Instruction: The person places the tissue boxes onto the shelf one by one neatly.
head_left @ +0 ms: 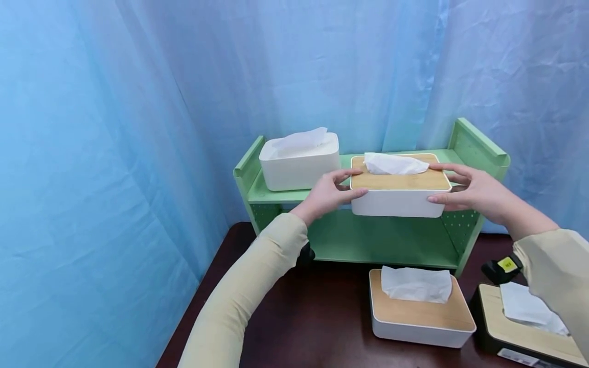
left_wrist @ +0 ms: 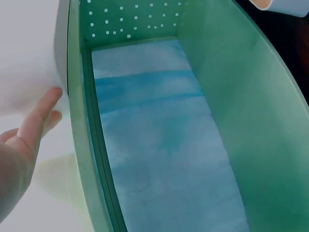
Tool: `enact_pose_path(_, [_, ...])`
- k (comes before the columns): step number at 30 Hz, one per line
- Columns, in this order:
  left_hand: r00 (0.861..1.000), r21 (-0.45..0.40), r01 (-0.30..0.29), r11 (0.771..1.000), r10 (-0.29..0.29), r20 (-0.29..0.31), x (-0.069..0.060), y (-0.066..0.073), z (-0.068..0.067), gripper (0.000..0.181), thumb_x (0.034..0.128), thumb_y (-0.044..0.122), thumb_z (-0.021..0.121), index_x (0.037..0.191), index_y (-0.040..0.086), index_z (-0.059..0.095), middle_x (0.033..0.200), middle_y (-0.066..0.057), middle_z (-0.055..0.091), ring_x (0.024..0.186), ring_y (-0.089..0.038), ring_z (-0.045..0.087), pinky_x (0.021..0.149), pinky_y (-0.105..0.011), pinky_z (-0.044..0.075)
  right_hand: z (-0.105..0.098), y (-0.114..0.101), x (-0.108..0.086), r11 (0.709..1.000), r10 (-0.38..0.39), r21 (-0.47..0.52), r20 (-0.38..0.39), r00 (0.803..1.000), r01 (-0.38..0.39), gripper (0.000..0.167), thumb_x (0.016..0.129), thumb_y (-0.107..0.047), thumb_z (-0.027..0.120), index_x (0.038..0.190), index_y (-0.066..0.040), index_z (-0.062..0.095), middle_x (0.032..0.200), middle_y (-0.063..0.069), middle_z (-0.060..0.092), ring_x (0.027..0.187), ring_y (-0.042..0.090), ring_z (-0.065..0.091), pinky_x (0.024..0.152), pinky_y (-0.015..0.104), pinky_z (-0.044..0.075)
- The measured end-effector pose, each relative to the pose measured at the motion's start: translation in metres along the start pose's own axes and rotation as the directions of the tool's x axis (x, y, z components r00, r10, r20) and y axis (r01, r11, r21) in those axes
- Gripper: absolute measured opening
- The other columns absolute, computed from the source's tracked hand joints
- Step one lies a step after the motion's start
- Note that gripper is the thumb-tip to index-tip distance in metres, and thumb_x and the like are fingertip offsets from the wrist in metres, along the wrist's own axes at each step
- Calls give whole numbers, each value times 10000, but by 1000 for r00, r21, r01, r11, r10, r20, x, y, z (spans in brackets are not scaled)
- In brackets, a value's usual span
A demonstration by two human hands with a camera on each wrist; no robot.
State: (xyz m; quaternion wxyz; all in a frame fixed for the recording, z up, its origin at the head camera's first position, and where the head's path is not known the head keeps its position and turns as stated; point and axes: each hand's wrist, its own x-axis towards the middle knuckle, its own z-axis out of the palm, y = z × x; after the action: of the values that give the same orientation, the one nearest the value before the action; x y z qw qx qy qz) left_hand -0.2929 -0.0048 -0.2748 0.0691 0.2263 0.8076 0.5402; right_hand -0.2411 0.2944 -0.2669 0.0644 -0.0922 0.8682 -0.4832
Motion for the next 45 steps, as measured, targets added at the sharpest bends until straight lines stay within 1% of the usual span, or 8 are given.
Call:
enact_pose_path(5, [999, -94, 30, 995, -31, -7, 9, -3, -2, 481, 846, 231, 723, 1304, 197, 582, 1451, -21, 443, 1220, -278, 548, 822, -345, 554, -3, -2, 9, 1000, 9, 3, 20, 1000, -9, 828, 892, -252, 669, 1533, -178, 150, 1524, 306, 165, 870, -85, 601, 767, 260, 556])
enact_pose_path(14, [994, -97, 48, 994, -57, -89, 23, 1, 2, 481, 846, 220, 724, 1303, 162, 585, 1426, -99, 481, 1196, -237, 571, 791, -343, 562, -8, -4, 22, 999, 35, 8, -5, 999, -35, 852, 889, -300, 668, 1532, -149, 130, 1527, 322, 117, 858, -79, 596, 794, 289, 558])
enact_pose_path(20, [990, -61, 41, 997, -49, -131, 29, 3, 6, 484, 850, 219, 719, 1309, 151, 582, 1411, -108, 498, 1250, -228, 528, 805, -347, 560, -11, -4, 29, 998, 62, -16, -29, 998, -62, 889, 869, -377, 677, 1533, -151, 132, 1534, 321, 60, 903, -42, 580, 842, 343, 546])
enact_pose_path(26, [983, -44, 45, 998, -52, -176, 33, 6, 11, 459, 855, 217, 713, 1293, 150, 594, 1419, -97, 490, 1257, -222, 523, 821, -326, 553, -12, -4, 36, 997, 68, -22, -56, 996, -69, 891, 864, -383, 681, 1530, -129, 145, 1529, 330, 69, 916, -20, 571, 838, 338, 547])
enact_pose_path(31, [981, 85, 46, 995, -29, -192, 37, 12, 13, 455, 886, 239, 676, 1315, 132, 571, 1417, -68, 495, 1309, -211, 468, 948, -305, 490, -13, -4, 41, 997, 71, -21, -75, 995, -73, 893, 861, -378, 686, 1527, -115, 153, 1528, 329, 72, 902, -23, 563, 838, 339, 548])
enact_pose_path(35, [982, 159, 47, 986, -16, -189, 43, 13, 16, 446, 910, 247, 643, 1329, 124, 550, 1411, -70, 502, 1335, -210, 434, 1035, -299, 417, -13, -4, 44, 997, 69, -37, -92, 993, -72, 885, 863, -385, 681, 1525, -112, 161, 1522, 335, 90, 982, 73, 570, 839, 346, 548])
enact_pose_path(42, [977, 153, 73, 986, -40, -208, 49, 15, 20, 441, 925, 222, 622, 1341, 110, 528, 1419, -88, 489, 1344, -214, 418, 1056, -304, 394, -12, -3, 49, 997, 57, -49, -122, 991, -63, 865, 865, -391, 675, 1520, -109, 185, 1487, 343, 193, 891, 27, 580, 831, 359, 552])
enact_pose_path(45, [973, 127, 75, 989, -45, -225, 51, 15, 22, 442, 927, 211, 619, 1344, 101, 525, 1418, -91, 489, 1342, -214, 420, 1054, -304, 397, -11, -1, 51, 996, 55, -55, -135, 989, -63, 869, 866, -414, 663, 1520, -107, 181, 1482, 346, 200, 1014, 173, 586, 829, 360, 552])
